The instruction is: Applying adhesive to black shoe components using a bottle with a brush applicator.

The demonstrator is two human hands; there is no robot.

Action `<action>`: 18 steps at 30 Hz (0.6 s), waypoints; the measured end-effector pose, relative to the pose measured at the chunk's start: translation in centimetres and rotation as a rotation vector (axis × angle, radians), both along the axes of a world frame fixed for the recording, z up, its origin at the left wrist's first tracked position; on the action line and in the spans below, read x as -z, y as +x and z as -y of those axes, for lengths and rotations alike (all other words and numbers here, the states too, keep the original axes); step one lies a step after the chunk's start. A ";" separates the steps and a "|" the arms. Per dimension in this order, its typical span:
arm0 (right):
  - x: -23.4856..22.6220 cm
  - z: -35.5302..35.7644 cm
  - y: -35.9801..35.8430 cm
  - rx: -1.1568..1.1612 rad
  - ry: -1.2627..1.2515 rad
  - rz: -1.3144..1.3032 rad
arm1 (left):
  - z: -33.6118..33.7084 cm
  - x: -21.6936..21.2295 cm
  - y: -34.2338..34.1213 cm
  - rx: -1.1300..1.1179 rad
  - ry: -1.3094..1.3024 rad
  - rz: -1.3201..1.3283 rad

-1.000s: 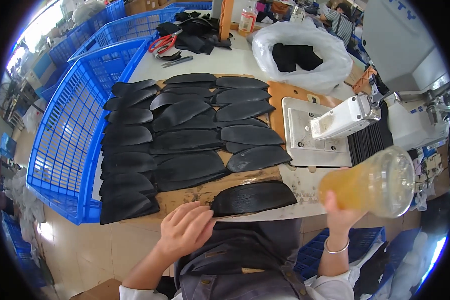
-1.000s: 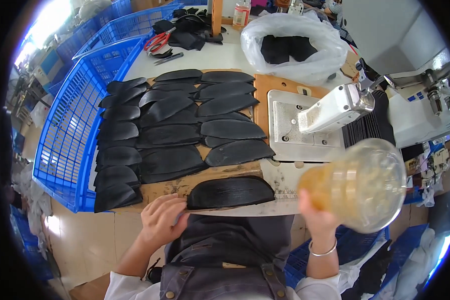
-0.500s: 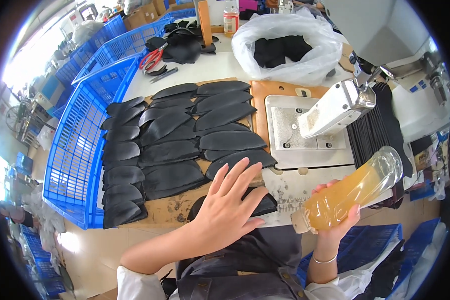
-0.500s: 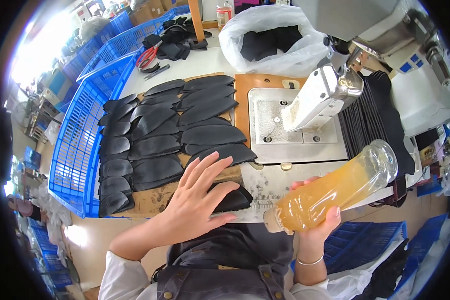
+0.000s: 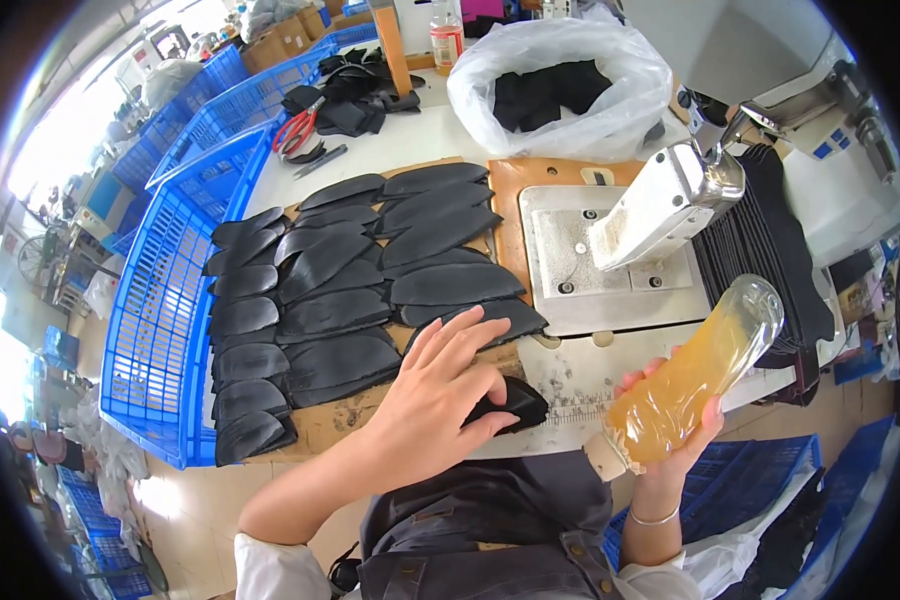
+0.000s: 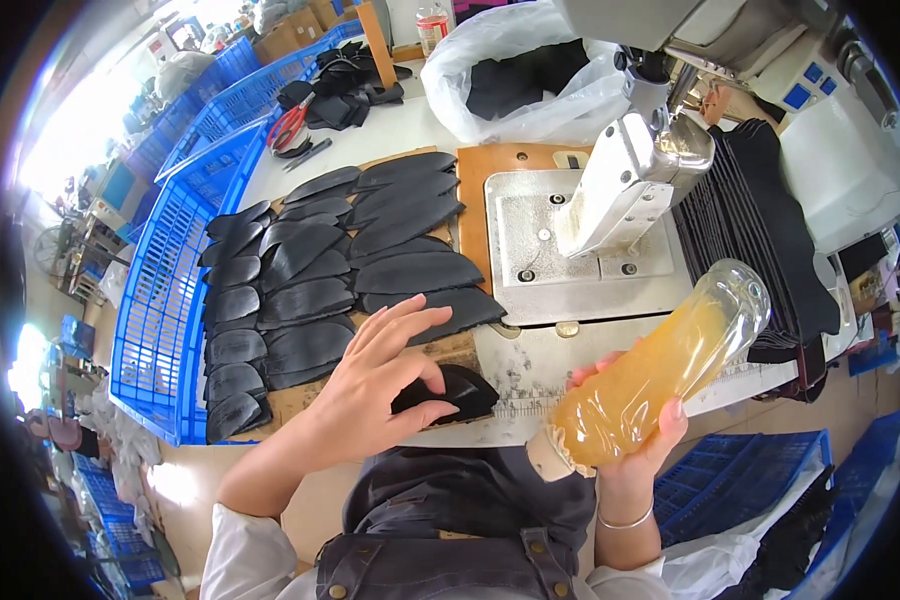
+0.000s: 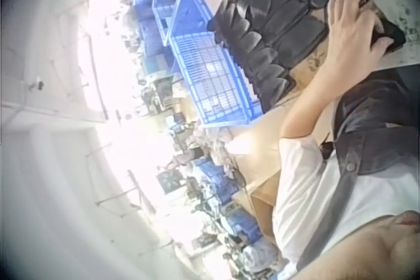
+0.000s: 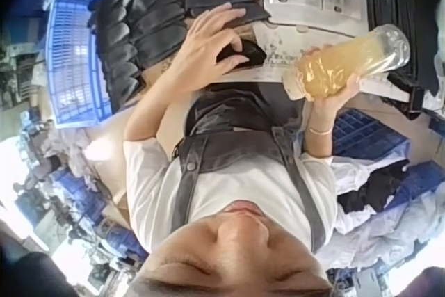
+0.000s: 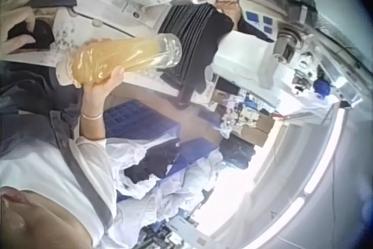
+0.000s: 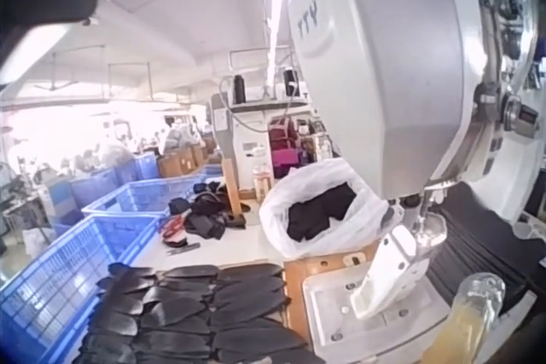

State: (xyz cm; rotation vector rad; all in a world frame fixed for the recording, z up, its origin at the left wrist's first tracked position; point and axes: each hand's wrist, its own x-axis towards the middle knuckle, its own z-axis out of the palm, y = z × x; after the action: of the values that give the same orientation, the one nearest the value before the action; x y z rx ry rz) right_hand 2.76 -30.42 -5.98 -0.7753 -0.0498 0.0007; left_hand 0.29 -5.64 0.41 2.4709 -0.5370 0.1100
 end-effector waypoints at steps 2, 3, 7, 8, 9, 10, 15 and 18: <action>-0.5 -0.8 -0.1 -0.075 0.008 0.028 | -0.2 0.2 -0.5 -0.028 -0.044 0.042; -0.9 -1.2 -0.1 -0.142 0.011 0.056 | -0.3 0.2 -0.6 -0.044 -0.036 0.045; -1.4 -3.2 -0.3 -0.345 0.001 0.107 | -2.2 -0.8 -1.4 -0.123 -0.215 0.011; -1.6 -3.5 -0.4 -0.322 -0.037 0.089 | -3.4 -1.4 -1.6 -0.198 -0.301 0.029; -1.7 -3.9 -0.5 -0.298 -0.075 0.070 | -4.9 -2.2 -1.8 -0.273 -0.388 0.050; -1.5 -3.5 -0.6 -0.278 -0.074 0.000 | -6.9 -2.6 -1.9 -0.331 -0.375 0.124; -1.4 -3.5 0.0 -0.282 -0.059 0.038 | -14.1 -7.3 -1.3 -0.689 -0.490 0.357; -2.0 -4.2 -0.4 -0.198 -0.075 -0.002 | -16.9 -8.5 1.7 -0.791 0.014 0.699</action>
State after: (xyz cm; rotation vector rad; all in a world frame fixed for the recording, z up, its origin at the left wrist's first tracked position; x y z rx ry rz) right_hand 2.39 -26.17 -3.96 -0.8429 -0.1247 0.1919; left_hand 1.96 11.24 8.87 2.4687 0.2164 1.3025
